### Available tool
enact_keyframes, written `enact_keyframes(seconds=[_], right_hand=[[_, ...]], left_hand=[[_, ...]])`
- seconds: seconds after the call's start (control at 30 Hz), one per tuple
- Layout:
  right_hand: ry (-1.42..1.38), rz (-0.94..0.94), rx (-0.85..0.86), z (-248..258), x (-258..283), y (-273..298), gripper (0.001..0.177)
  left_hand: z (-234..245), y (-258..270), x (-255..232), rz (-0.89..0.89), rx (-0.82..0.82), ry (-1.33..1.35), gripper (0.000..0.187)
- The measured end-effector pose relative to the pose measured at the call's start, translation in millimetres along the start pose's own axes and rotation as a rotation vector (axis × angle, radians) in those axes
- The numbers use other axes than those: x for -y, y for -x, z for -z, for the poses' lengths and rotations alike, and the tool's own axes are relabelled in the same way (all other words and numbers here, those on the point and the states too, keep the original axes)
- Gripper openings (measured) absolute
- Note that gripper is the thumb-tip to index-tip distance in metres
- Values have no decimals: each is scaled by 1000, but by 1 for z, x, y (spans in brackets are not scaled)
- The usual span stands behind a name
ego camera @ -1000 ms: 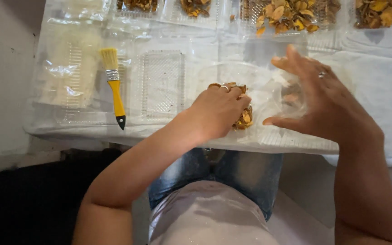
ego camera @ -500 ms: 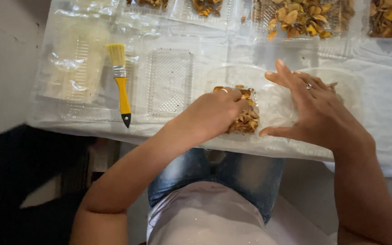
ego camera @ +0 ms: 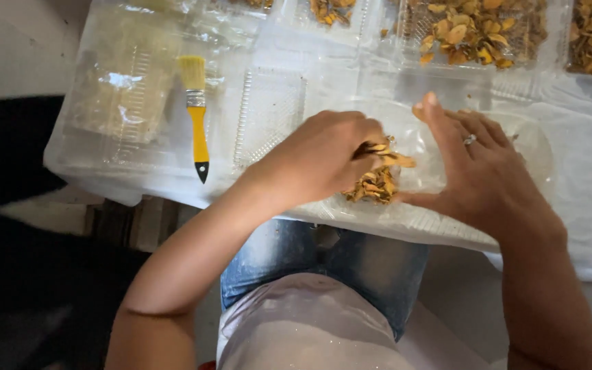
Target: Sorting and packing dried tea leaves into small plastic containers and bags.
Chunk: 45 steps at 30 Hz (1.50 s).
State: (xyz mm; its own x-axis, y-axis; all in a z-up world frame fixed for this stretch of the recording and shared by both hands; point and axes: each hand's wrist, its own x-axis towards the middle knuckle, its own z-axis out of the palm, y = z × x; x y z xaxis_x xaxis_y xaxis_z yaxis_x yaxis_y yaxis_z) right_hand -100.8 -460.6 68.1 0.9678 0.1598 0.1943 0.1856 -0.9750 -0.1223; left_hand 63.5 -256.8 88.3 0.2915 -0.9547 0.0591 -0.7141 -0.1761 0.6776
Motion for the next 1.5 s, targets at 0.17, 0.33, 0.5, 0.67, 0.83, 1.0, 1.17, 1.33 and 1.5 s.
enact_keyframes(seconds=[0.17, 0.33, 0.5, 0.67, 0.83, 1.0, 1.17, 1.33, 1.5], right_hand=[[127, 27, -145, -13, 6, -3, 138], [-94, -208, 34, -13, 11, -4, 146], [-288, -304, 33, -4, 11, -9, 140], [-437, -362, -14, -2, 10, -11, 145], [-507, -469, -72, -5, 8, 4, 142], [-439, -124, -294, -19, -5, 12, 142], [-551, -76, -390, -26, -10, 21, 155], [-457, -60, -376, -26, -8, 17, 150], [-255, -129, -207, -14, 10, 11, 149]], left_hand=[[-6, -21, -7, 140, -59, 199, 43], [-17, -21, -25, 218, -190, 223, 13], [-12, -12, -43, 225, -170, 313, 33], [-5, -5, -58, 201, 37, 351, 72], [-30, -6, -42, -186, -268, 293, 41], [-24, 7, -39, -378, -411, 317, 28], [-18, 20, -19, -46, -332, 162, 42], [-22, 15, -27, 199, -203, 576, 23], [-37, 7, -39, 61, -443, 555, 10]])
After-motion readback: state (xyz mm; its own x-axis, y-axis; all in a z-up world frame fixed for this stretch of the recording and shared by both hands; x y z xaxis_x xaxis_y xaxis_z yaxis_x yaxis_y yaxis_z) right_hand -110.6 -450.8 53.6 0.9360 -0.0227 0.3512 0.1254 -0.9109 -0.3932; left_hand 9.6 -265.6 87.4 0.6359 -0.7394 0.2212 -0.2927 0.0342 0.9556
